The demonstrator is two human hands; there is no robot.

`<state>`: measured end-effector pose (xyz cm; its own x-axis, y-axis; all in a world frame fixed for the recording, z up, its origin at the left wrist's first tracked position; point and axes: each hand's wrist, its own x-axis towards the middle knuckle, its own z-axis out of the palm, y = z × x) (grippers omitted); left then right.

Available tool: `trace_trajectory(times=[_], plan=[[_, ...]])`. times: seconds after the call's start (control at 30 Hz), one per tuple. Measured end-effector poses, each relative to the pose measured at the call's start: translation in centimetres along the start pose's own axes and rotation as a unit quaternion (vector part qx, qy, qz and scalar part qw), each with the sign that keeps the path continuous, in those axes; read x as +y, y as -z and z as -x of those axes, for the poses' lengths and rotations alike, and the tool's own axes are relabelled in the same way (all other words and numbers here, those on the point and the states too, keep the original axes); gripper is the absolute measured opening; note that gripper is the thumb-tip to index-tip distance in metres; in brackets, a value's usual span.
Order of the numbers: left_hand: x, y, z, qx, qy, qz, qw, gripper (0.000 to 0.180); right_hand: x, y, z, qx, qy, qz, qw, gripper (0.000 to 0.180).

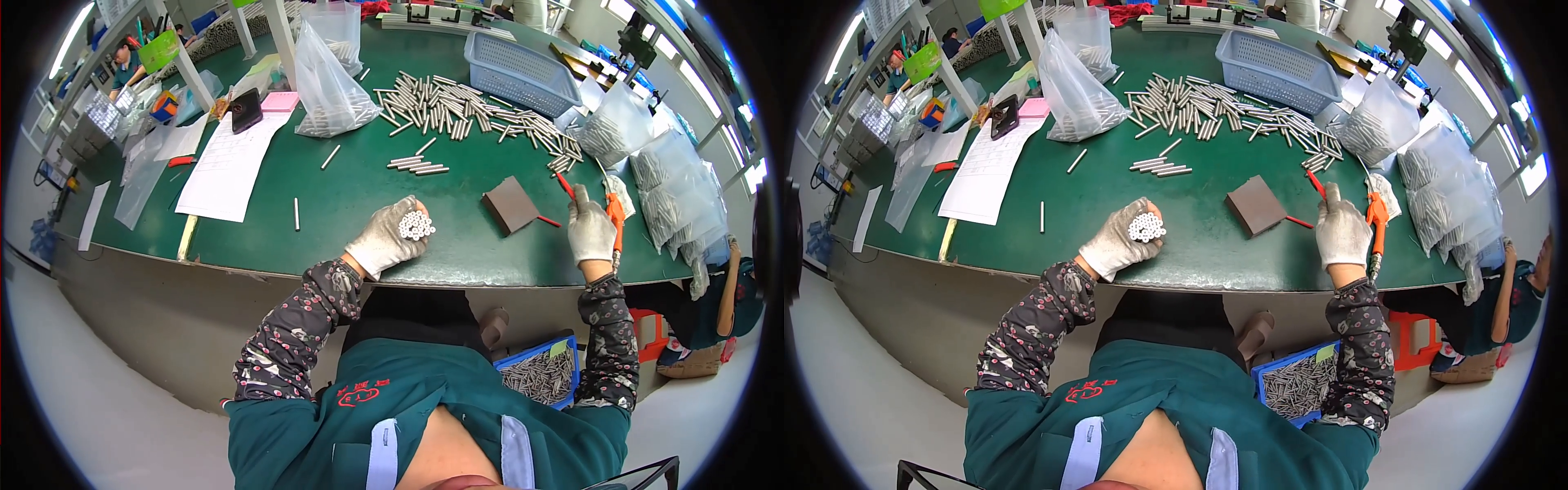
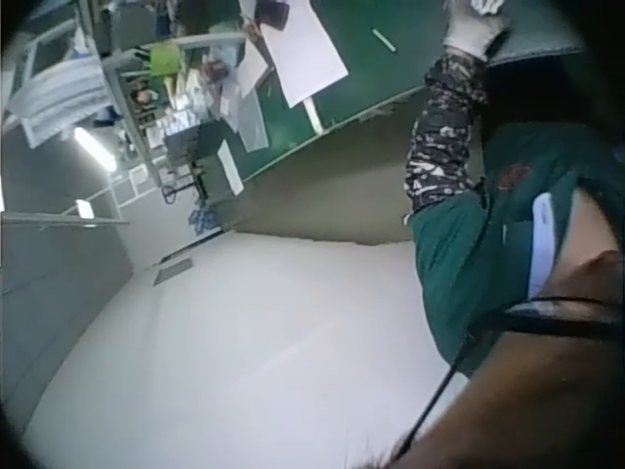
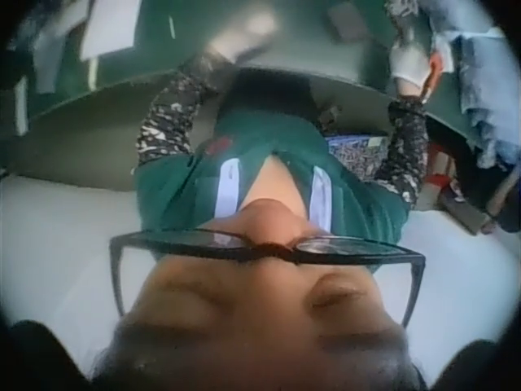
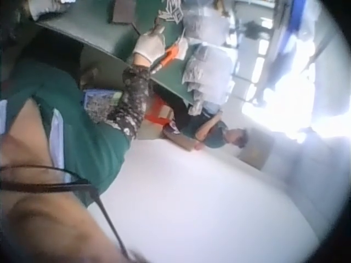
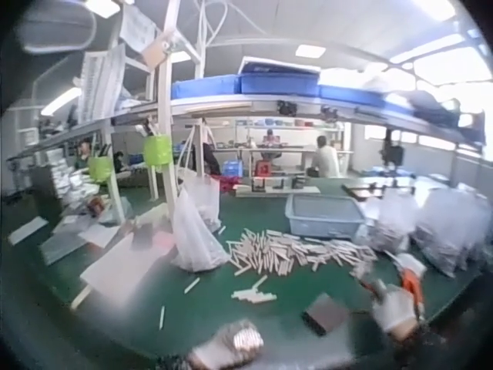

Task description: Arranging small metal cylinders into a grid-like tray and cleaning them with an air gun on an assembly line.

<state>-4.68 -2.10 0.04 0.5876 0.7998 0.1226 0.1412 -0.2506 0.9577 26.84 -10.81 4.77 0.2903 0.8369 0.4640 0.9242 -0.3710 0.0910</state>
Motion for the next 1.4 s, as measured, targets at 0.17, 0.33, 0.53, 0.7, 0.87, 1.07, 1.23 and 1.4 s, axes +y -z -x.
trace_trajectory(times=[0.17, 0.33, 0.53, 0.7, 0.87, 1.07, 1.23, 1.4], plan=[[0.3, -0.1, -0.1, 0.004, -0.009, -0.012, 1.000, 0.033, 1.0, -1.4, 0.9, -0.117, -0.011, 0.113, 0.987, 0.035], [0.3, -0.1, -0.1, 0.003, 0.005, 0.020, 1.000, 0.034, -3.2, 1.7, 0.7, 0.010, 0.065, -0.069, 0.995, 0.046], [0.2, -0.1, -0.3, 0.001, 0.014, 0.022, 1.000, 0.035, -7.5, 0.2, 0.9, -0.029, 0.125, -0.034, 0.991, 0.064], [0.1, -0.1, -0.5, 0.007, -0.002, 0.012, 1.000, 0.039, -10.2, 3.7, 0.7, 0.031, 0.200, -0.259, 0.945, 0.053], [-0.5, -0.4, -0.4, 0.090, -0.106, -0.092, 0.986, 0.050, -14.1, 5.3, 0.7, 0.042, 0.269, -0.265, 0.925, 0.029], [-0.2, -0.3, -0.2, 0.096, -0.160, -0.157, 0.970, 0.059, -14.6, 5.9, 1.6, 0.047, 0.358, -0.311, 0.879, 0.028], [0.9, 0.0, -0.6, 0.046, -0.011, -0.081, 0.996, 0.064, -13.1, 5.5, -1.3, 0.064, 0.220, -0.225, 0.947, 0.030], [0.7, 0.0, 0.2, 0.035, 0.017, -0.019, 0.999, 0.060, -13.1, 4.1, -1.0, 0.062, 0.169, -0.143, 0.973, 0.030]])
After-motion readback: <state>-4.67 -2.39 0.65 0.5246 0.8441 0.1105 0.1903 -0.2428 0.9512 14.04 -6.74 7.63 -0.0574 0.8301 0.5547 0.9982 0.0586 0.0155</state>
